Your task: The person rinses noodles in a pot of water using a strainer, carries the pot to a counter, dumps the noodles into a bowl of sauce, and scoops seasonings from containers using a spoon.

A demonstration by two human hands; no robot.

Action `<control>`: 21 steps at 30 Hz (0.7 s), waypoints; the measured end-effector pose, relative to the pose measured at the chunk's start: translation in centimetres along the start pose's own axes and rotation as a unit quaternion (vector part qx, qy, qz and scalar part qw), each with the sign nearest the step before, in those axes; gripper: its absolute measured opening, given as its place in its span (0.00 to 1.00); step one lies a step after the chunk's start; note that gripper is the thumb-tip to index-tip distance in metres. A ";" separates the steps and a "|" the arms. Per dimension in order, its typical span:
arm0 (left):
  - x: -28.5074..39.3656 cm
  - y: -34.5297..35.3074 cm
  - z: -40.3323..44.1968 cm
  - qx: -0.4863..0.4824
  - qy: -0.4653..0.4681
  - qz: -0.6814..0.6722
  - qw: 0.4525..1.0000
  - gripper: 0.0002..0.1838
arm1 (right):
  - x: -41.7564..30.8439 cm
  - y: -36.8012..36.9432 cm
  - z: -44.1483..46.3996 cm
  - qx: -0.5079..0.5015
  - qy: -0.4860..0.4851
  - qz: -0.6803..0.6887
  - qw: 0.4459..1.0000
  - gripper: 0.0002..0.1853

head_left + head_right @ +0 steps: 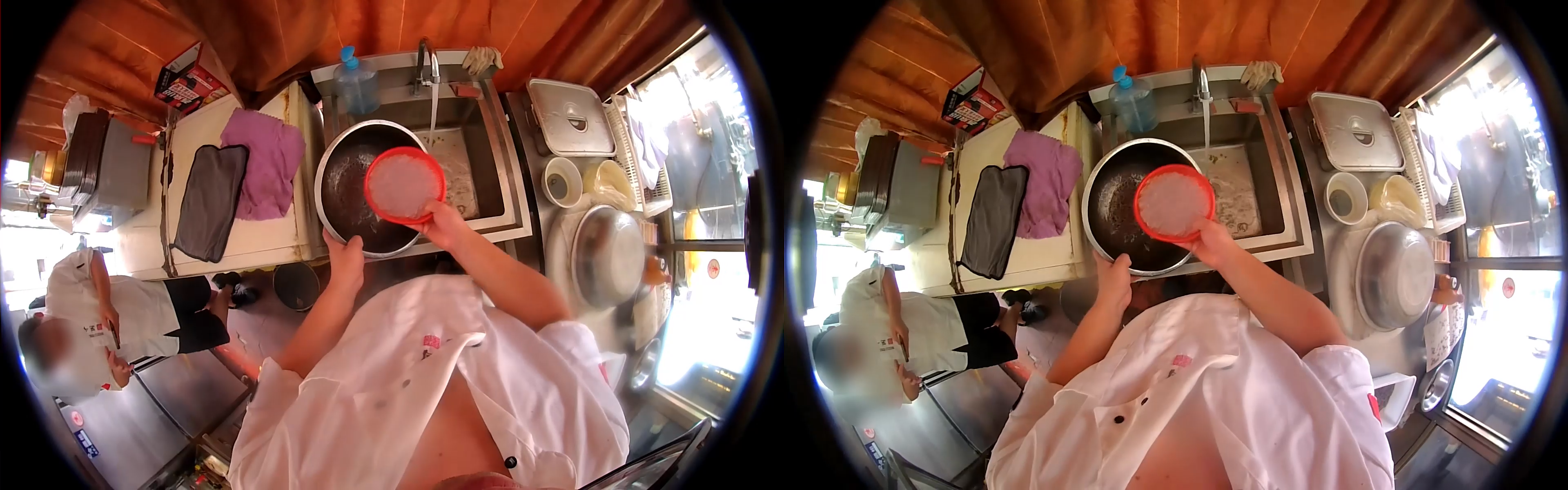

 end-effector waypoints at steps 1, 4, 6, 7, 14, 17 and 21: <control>0.5 0.1 -0.5 -0.002 0.002 -0.017 1.000 0.45 | 1.1 -0.4 0.9 -0.020 0.008 -0.014 1.000 0.24; 1.6 -0.5 -1.4 0.012 0.052 -0.003 0.999 0.44 | 3.1 -1.2 2.4 -0.006 0.059 -0.073 0.996 0.25; 1.8 -1.1 -1.8 0.019 0.037 -0.010 0.999 0.43 | 3.9 -1.5 2.4 0.022 0.090 -0.148 0.985 0.24; 1.8 -1.5 -1.8 0.023 0.030 -0.015 0.999 0.43 | 4.0 -1.5 2.3 0.036 0.105 -0.185 0.977 0.24; -1.1 -2.9 -3.0 0.034 -0.087 -0.118 0.989 0.38 | -3.0 0.6 1.9 0.023 0.172 -0.833 0.526 0.40; -2.9 -3.6 -2.3 0.040 -0.092 -0.157 0.982 0.35 | -4.7 0.7 2.5 0.017 0.028 -0.877 0.479 0.44; -1.7 -2.5 -3.0 0.072 -0.079 -0.185 0.977 0.30 | -8.0 -1.8 2.8 0.016 -0.019 -0.723 0.690 0.37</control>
Point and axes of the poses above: each hand's wrist, its own z-axis towards the middle knuckle, its own y-axis out of the palm, x = y × z, the point moved 7 cm from there along z, towards the middle knuckle, and after that the axes turned 5 degrees about -x, right-handed, at the moved point
